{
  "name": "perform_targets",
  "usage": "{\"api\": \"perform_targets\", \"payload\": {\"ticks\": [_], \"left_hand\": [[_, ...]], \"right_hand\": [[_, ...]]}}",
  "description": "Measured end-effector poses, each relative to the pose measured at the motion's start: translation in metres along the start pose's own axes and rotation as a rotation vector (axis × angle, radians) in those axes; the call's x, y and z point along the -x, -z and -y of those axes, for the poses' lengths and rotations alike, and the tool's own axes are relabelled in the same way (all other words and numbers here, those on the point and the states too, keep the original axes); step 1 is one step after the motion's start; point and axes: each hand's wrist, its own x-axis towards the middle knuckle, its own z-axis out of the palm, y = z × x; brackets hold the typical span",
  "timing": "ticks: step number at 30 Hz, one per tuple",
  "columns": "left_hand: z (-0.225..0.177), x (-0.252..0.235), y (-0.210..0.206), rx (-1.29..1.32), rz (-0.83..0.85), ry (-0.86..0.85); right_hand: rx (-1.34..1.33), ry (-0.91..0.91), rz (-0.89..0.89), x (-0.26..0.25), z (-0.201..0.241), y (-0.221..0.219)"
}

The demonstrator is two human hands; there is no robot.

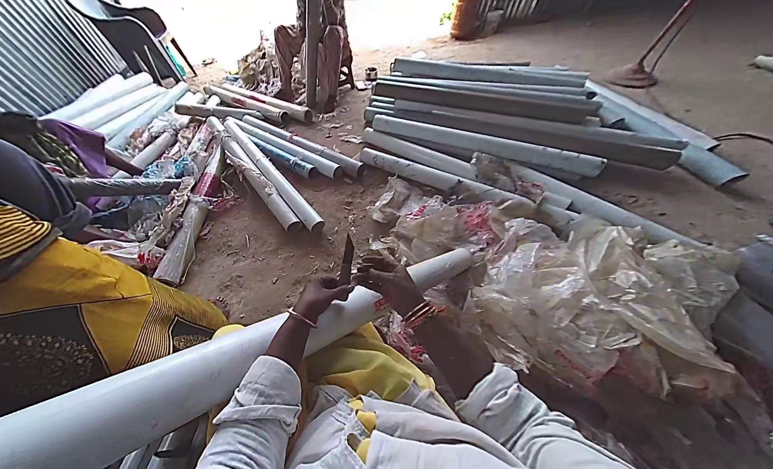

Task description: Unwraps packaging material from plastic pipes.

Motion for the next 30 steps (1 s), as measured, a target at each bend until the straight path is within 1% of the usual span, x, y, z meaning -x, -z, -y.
{"api": "perform_targets", "payload": {"ticks": [3,8,15,18,19,20,21,23,24,26,27,29,30], "left_hand": [[0.0,-0.002,0.0,-0.015,-0.001,-0.003],[-0.006,0.002,-0.002,-0.028,-0.006,0.021],[-0.004,0.002,-0.005,-0.036,-0.039,0.011],[-0.003,0.003,-0.005,-0.049,-0.039,0.026],[-0.003,0.004,-0.005,-0.061,-0.034,0.026],[-0.004,0.005,-0.005,-0.093,-0.03,0.017],[-0.004,0.006,-0.005,-0.152,-0.016,0.004],[-0.001,0.005,-0.004,-0.306,0.065,-0.02],[0.003,0.002,-0.004,-0.382,0.087,-0.048],[0.01,-0.002,-0.006,-0.473,0.086,-0.079],[0.009,-0.002,-0.006,-0.538,0.076,-0.048],[-0.003,0.005,-0.013,-0.759,0.055,0.117],[-0.01,0.008,-0.02,-0.908,0.066,0.22]], "right_hand": [[-0.097,-0.036,-0.022,-0.001,0.001,0.003],[-0.001,-0.093,-0.172,-0.003,-0.003,0.005],[0.029,-0.143,-0.114,0.005,-0.026,0.001],[0.03,-0.157,-0.223,0.002,-0.029,0.0],[0.066,-0.123,-0.256,0.001,-0.028,-0.001],[0.127,-0.074,-0.251,0.001,-0.025,-0.002],[0.183,-0.038,-0.18,0.003,-0.02,-0.003],[0.253,0.001,0.011,0.005,-0.017,-0.006],[0.248,0.028,0.053,0.007,-0.02,-0.009],[0.146,0.084,0.001,0.011,-0.028,-0.015],[0.064,0.075,-0.056,0.012,-0.029,-0.014],[-0.04,0.061,-0.194,0.007,-0.025,0.002],[-0.036,0.054,-0.282,0.002,-0.019,0.016]]}}
